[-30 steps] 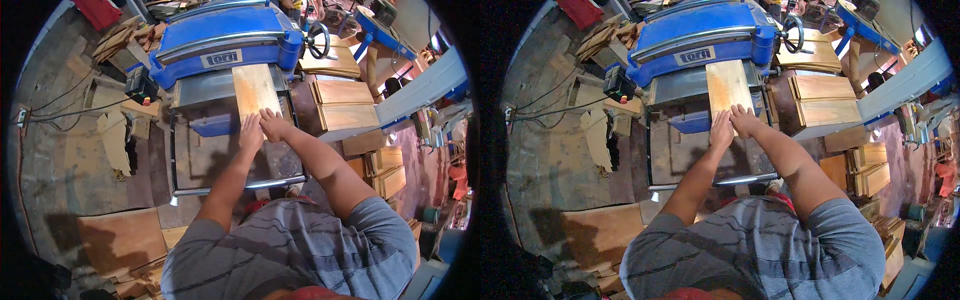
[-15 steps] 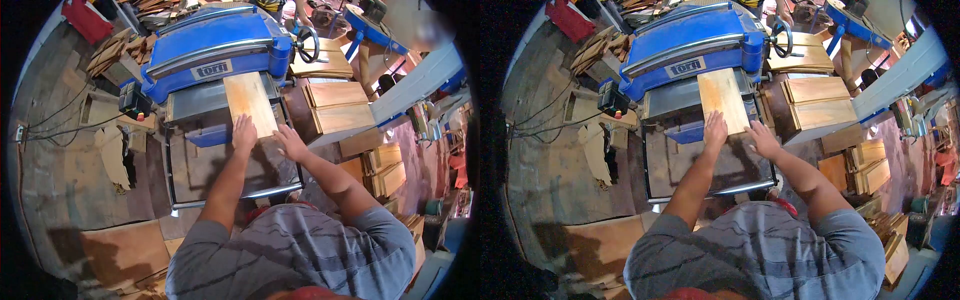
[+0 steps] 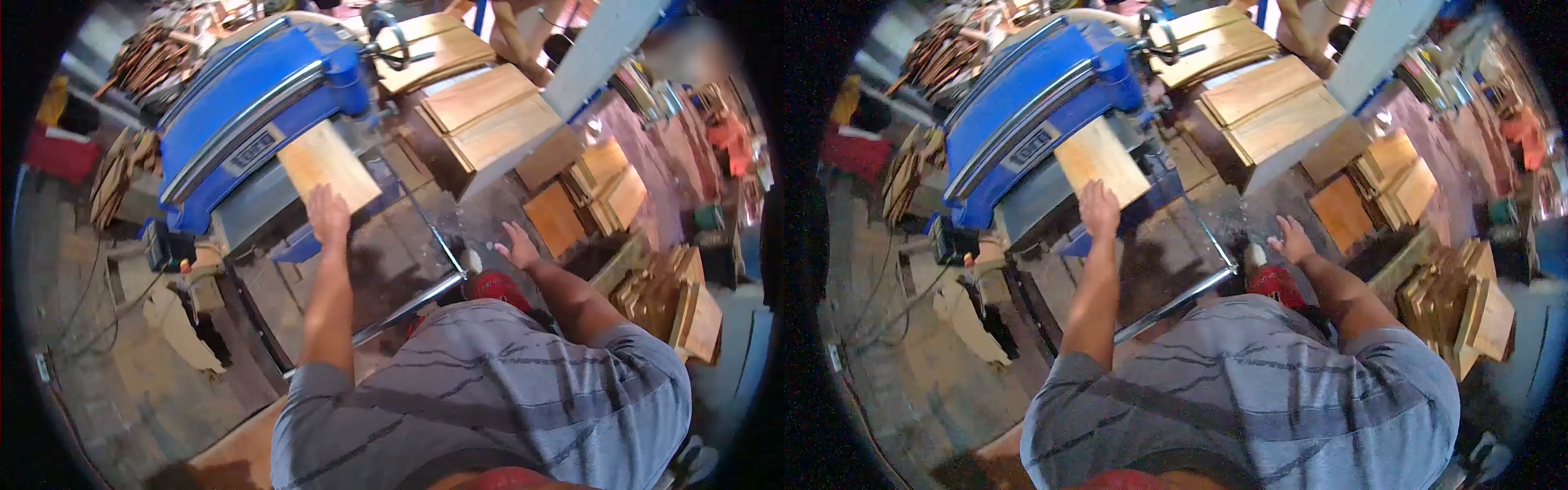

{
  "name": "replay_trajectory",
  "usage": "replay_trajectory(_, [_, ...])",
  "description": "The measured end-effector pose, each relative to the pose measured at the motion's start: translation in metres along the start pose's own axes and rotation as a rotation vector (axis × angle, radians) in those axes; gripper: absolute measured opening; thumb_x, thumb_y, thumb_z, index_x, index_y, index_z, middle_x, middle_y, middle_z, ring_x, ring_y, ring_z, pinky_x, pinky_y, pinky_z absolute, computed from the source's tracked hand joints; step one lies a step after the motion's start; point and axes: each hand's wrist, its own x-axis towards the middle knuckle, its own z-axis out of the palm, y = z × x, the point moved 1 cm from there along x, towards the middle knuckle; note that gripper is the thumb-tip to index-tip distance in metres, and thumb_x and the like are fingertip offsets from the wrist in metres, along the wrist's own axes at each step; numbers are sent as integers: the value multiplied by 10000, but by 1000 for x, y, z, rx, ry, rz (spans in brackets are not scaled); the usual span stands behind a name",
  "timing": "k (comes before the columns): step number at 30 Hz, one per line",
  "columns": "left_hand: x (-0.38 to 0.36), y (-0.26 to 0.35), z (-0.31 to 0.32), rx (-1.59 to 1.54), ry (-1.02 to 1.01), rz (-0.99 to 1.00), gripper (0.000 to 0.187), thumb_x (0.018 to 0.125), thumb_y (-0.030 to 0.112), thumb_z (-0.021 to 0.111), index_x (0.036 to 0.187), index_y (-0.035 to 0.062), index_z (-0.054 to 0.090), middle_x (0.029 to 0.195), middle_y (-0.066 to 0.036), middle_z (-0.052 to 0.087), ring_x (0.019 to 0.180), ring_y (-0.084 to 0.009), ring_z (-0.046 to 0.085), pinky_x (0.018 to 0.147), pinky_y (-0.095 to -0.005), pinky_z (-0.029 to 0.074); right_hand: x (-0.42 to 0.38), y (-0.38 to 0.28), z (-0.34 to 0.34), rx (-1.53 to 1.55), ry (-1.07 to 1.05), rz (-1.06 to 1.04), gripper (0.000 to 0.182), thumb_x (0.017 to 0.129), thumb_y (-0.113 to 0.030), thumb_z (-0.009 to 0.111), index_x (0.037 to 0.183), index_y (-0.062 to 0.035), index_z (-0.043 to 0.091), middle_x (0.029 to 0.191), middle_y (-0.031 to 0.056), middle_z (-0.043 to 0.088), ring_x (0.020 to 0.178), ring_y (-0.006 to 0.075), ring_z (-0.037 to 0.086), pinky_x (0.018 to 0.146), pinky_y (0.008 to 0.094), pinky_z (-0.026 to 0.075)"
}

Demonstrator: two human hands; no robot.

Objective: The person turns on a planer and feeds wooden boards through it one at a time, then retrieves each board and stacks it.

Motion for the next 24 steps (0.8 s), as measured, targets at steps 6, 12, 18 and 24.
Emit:
replay_trajectory(6, [20, 0, -1, -12, -49, -34, 363, 889, 228, 576, 1210, 61, 612, 1347, -172, 547, 1293, -328, 472, 1095, -456, 350, 11, 70, 4, 41, 20, 198, 769, 850, -407, 688, 1446, -51, 357, 1450, 282, 388, 1346, 442, 368, 1114, 469, 324])
replay_trajectory(12, [29, 66, 26, -182, -92, 120, 267, 884, 147, 582, 1115, 24, 639, 1260, -187, 589, 1198, -368, 522, 1043, -454, 390, 82, 95, 8, 110, -180, 319, 740, 861, -424, 660, 1433, -37, 390, 1371, 252, 498, 1289, 385, 466, 1084, 441, 366])
replay_trajectory(18, [10, 211, 60, -257, -520, 160, 141, 862, 221, 649, 883, 89, 693, 935, -107, 692, 925, -313, 632, 912, -431, 445, 211, 149, 62, 420, -215, 427, 651, 871, -436, 644, 1320, 19, 520, 1203, 228, 631, 1132, 337, 606, 953, 406, 473])
replay_trajectory(24, [16, 218, 64, -73, -618, 99, 127, 826, 240, 675, 824, 113, 681, 828, -66, 688, 850, -283, 636, 876, -419, 446, 339, 161, 98, 980, -202, 778, 439, 870, -335, 641, 1119, 26, 616, 971, 148, 665, 846, 271, 656, 670, 393, 532])
